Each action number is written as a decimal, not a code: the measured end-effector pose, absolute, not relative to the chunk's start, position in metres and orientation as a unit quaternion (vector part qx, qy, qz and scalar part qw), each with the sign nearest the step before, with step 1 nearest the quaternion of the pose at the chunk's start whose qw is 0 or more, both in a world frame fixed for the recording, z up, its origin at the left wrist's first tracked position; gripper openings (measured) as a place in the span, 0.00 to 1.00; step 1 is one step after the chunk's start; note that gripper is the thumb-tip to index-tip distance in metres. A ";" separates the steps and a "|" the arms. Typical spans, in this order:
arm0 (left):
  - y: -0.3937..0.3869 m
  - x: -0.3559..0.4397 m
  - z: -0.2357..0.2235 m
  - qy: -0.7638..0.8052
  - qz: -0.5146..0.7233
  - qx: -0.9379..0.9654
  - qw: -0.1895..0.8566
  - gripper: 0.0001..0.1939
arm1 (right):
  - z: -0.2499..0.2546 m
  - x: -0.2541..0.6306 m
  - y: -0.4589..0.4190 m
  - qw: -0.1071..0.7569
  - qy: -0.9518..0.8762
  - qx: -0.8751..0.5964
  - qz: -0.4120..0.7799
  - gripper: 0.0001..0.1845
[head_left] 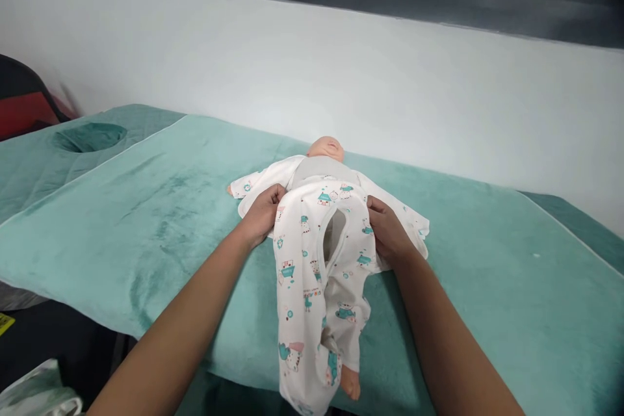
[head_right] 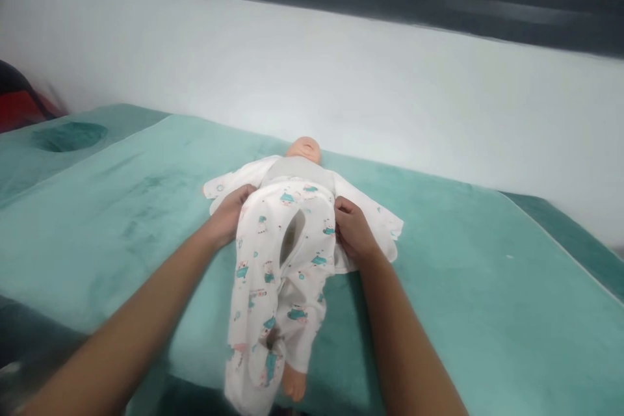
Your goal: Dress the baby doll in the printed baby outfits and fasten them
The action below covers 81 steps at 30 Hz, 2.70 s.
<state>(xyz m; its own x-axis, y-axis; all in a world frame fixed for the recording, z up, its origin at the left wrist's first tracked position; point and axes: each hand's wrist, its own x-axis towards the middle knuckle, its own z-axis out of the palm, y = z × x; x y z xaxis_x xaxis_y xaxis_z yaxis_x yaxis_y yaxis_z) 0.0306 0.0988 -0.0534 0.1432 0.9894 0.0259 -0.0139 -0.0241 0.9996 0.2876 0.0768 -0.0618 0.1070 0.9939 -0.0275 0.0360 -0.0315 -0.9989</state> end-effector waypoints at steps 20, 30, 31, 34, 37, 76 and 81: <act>0.092 0.018 -0.047 0.405 0.368 0.561 0.622 0.22 | -0.057 0.299 0.067 0.441 -0.528 -0.430 0.584 0.18; 0.093 0.032 -0.055 0.404 0.420 0.483 0.653 0.10 | -0.059 0.277 0.071 0.524 -0.490 -0.436 0.543 0.14; 0.093 0.033 -0.054 0.404 0.424 0.482 0.652 0.09 | -0.060 0.277 0.071 0.530 -0.494 -0.435 0.535 0.13; 0.092 0.034 -0.052 0.409 0.430 0.484 0.643 0.07 | -0.060 0.276 0.072 0.544 -0.511 -0.436 0.504 0.08; 0.091 0.034 -0.051 0.399 0.436 0.479 0.649 0.07 | -0.058 0.276 0.072 0.556 -0.526 -0.456 0.454 0.06; 0.094 0.026 -0.051 0.498 0.518 0.484 0.499 0.10 | -0.058 0.296 0.071 0.499 -0.571 -0.466 0.455 0.06; 0.098 0.025 -0.055 0.499 0.508 0.533 0.457 0.10 | -0.054 0.294 0.073 0.520 -0.610 -0.463 0.379 0.04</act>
